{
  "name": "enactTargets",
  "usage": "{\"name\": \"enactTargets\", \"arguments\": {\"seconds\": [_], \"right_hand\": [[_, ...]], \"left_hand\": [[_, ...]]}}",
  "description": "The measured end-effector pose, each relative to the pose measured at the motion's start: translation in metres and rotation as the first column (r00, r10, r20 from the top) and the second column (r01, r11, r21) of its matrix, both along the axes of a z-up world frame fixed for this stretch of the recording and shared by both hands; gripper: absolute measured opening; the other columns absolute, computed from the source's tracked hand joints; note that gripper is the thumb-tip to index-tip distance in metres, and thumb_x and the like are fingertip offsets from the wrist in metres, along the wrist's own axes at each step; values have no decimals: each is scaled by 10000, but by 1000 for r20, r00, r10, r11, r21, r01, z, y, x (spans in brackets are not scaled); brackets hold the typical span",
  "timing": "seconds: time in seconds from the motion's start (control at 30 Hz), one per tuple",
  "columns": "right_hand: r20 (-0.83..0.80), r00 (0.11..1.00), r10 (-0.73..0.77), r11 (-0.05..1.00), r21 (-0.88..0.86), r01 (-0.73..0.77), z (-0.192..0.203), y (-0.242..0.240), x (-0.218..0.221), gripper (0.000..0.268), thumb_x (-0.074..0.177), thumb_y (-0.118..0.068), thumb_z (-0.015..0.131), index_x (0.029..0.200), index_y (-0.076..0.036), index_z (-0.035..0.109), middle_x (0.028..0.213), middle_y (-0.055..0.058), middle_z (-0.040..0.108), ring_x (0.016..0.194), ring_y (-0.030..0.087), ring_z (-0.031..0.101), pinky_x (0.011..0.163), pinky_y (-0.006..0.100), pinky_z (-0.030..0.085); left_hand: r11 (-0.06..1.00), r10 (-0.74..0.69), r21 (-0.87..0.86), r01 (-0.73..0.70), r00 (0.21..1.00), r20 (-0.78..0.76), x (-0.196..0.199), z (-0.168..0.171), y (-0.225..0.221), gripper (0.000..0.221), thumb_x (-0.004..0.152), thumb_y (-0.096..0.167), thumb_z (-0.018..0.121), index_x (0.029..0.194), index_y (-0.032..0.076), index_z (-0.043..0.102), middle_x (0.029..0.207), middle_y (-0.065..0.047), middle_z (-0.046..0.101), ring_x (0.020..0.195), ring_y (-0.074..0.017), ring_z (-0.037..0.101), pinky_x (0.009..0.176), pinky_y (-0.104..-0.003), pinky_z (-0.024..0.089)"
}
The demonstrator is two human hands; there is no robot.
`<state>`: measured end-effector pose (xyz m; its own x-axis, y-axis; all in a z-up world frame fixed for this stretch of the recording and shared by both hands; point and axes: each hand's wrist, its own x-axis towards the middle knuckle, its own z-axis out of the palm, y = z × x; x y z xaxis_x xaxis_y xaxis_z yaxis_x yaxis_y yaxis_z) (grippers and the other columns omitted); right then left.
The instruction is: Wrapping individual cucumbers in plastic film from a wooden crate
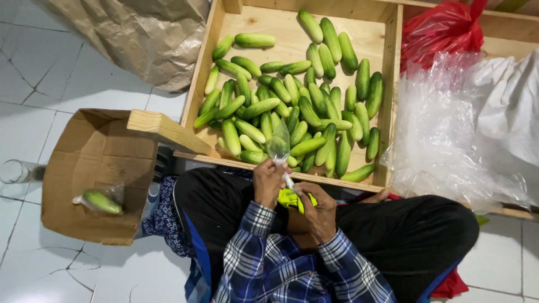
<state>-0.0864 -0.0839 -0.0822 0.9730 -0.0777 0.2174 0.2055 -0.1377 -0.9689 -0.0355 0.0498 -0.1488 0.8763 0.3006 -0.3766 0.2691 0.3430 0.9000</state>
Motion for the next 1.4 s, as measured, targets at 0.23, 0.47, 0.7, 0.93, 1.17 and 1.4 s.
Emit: {"name": "enactTargets", "arguments": {"seconds": [0.23,0.47,0.7,0.93,1.17,1.4], "right_hand": [[2,999,-52,998,-33,52,-2,-13,5,93,858,23,777,916,-47,795,880,110,781,914,203,748,866,405,577],[-11,999,-45,995,-91,44,-23,-17,3,102,849,-3,794,908,-83,814,893,92,798,927,228,772,893,382,571],[164,987,0,966,-255,42,-9,-7,18,177,854,56,749,965,-76,786,902,118,777,942,336,754,909,425,571],[399,822,406,719,-695,-18,7,-3,66,194,908,24,625,1015,-129,676,1279,96,662,1270,347,603,1053,482,434],[135,892,431,725,-640,-253,-28,3,109,115,963,-71,579,1043,-134,632,947,162,692,948,448,669,821,553,547],[116,991,70,908,-419,-15,31,-1,83,123,953,-119,681,1018,-209,734,795,74,760,761,322,745,712,388,588]], "left_hand": [[766,-302,601,227,953,24,23,38,-23,85,912,168,685,864,132,745,684,-73,736,597,-261,726,597,-369,559],[425,-592,796,430,798,-115,24,-1,-8,168,907,118,627,1029,114,742,849,-157,745,838,-404,743,754,-475,602],[313,-295,923,224,947,-129,-17,35,-1,161,918,148,615,1050,139,709,838,-139,746,766,-373,750,699,-477,602],[145,-452,960,-240,847,281,-20,24,18,248,755,21,639,952,165,684,935,-35,697,812,-265,677,792,-385,494],[89,-467,856,-509,738,487,1,72,31,149,909,-27,608,964,51,723,954,-110,712,770,-246,700,755,-317,533],[148,-340,725,-672,654,676,10,85,1,111,1002,52,627,975,45,734,972,-99,711,785,-223,700,735,-309,557]]}}
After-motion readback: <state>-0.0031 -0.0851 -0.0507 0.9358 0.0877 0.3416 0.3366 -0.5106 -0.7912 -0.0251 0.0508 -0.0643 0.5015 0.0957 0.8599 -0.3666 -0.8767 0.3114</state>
